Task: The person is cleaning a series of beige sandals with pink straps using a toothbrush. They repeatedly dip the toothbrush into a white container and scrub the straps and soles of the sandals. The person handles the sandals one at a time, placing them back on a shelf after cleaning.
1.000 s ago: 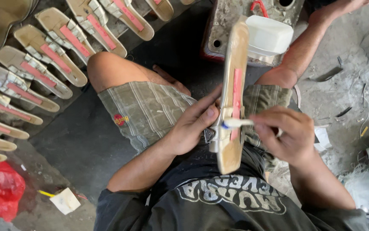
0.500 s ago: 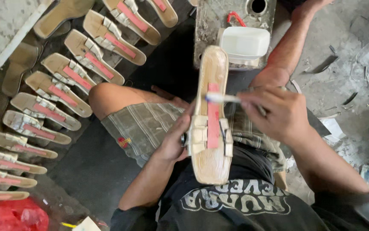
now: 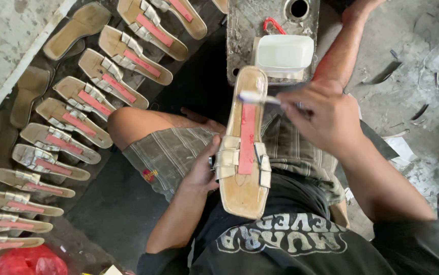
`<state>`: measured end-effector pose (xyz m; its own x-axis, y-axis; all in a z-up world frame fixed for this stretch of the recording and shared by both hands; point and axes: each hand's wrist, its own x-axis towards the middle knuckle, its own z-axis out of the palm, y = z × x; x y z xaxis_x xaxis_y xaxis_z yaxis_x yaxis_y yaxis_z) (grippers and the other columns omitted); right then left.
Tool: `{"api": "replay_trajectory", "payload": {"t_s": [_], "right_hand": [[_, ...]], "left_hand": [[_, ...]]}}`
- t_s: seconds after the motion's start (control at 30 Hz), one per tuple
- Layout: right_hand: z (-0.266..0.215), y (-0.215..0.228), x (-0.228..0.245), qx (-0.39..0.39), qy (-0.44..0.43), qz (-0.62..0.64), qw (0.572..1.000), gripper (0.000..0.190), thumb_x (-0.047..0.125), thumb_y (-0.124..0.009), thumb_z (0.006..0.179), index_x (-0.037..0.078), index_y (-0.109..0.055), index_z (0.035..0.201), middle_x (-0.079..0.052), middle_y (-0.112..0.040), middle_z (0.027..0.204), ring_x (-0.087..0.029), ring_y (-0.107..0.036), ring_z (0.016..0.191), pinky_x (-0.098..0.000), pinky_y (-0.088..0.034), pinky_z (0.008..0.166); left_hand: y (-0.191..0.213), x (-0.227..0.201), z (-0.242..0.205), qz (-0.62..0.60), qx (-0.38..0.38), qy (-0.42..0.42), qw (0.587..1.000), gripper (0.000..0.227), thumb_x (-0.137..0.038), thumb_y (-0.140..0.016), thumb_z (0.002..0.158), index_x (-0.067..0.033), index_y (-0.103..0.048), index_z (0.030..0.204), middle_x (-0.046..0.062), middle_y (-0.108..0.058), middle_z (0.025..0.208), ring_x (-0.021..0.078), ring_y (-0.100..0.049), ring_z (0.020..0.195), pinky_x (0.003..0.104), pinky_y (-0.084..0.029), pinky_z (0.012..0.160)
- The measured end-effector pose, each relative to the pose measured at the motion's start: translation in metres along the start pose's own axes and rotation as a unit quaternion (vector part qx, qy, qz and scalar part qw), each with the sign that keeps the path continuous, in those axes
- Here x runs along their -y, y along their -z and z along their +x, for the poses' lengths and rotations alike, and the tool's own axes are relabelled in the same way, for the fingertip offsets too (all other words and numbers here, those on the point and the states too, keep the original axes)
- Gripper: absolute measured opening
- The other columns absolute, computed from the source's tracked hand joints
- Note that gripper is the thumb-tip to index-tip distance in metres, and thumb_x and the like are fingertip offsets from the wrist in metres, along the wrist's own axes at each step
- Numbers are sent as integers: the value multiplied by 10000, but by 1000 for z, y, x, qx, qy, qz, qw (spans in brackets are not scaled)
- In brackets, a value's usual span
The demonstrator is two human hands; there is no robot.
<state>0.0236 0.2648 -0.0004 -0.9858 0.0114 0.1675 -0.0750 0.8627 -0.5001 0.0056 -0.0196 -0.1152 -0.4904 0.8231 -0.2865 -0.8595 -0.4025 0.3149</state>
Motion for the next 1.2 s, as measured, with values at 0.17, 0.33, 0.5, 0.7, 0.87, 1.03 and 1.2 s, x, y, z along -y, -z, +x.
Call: {"api": "replay_trajectory", "payload": {"t_s": [0.17,0.33,0.5,0.7,0.87,1.03,1.2], "right_hand": [[2,-53,-64,0,-172,312,935,301,275,-607,1098,7,-729,1161,-74,-629,877,-139,-563,790,-284,-461,688],[-38,-118,-50,7,-322,711,625,491,238,-607,951,61,-530,1402,-110,-637,1346,-250,-634,1224,-392,-545,1017],[-49,-128,-30,22,-412,777,475,544,425,-439,1005,43,-565,1372,-141,-649,1327,-289,-641,1186,-444,-555,947],[-24,-113,-20,-7,-324,791,520,433,320,-489,1096,-21,-595,1342,-180,-680,1249,-289,-685,1062,-433,-559,843],[6,-107,-24,-103,-287,734,607,324,173,-502,1090,-32,-589,1326,-144,-687,1262,-240,-691,1125,-386,-571,980],[27,-106,-24,-106,-221,679,692,316,102,-517,1096,-21,-571,1382,-109,-675,1311,-197,-671,1182,-342,-549,1024],[30,-105,-11,-116,-216,672,699,330,87,-512,1104,-23,-558,1411,-99,-673,1303,-188,-663,1166,-331,-540,1012]], "left_hand": [[-16,17,17,-94,-29,-95,991,740,-539,-583,1050,-35,-386,1555,164,-525,1499,299,-532,1381,481,-459,1178],[-53,4,29,189,-14,-365,912,824,-329,-799,973,-220,-257,1584,68,-466,1525,242,-501,1414,459,-456,1182],[-72,-4,30,376,1,-381,845,876,-359,-798,954,-204,-215,1589,118,-447,1516,288,-471,1400,457,-381,1203],[-62,1,32,510,-73,-405,755,904,-439,-783,889,-66,-275,1537,238,-440,1475,407,-454,1358,487,-357,1159],[-70,1,4,831,-94,-214,505,887,-426,-789,807,28,-403,1464,341,-517,1411,517,-475,1302,540,-327,1120],[-110,-20,-35,722,19,60,689,561,-349,-699,947,-167,-531,1450,109,-631,1263,283,-628,1196,406,-460,1107],[-130,-55,-20,776,-152,-417,448,1043,-235,-928,724,-111,-305,1552,201,-415,1457,404,-466,1333,552,-385,1162]]}}
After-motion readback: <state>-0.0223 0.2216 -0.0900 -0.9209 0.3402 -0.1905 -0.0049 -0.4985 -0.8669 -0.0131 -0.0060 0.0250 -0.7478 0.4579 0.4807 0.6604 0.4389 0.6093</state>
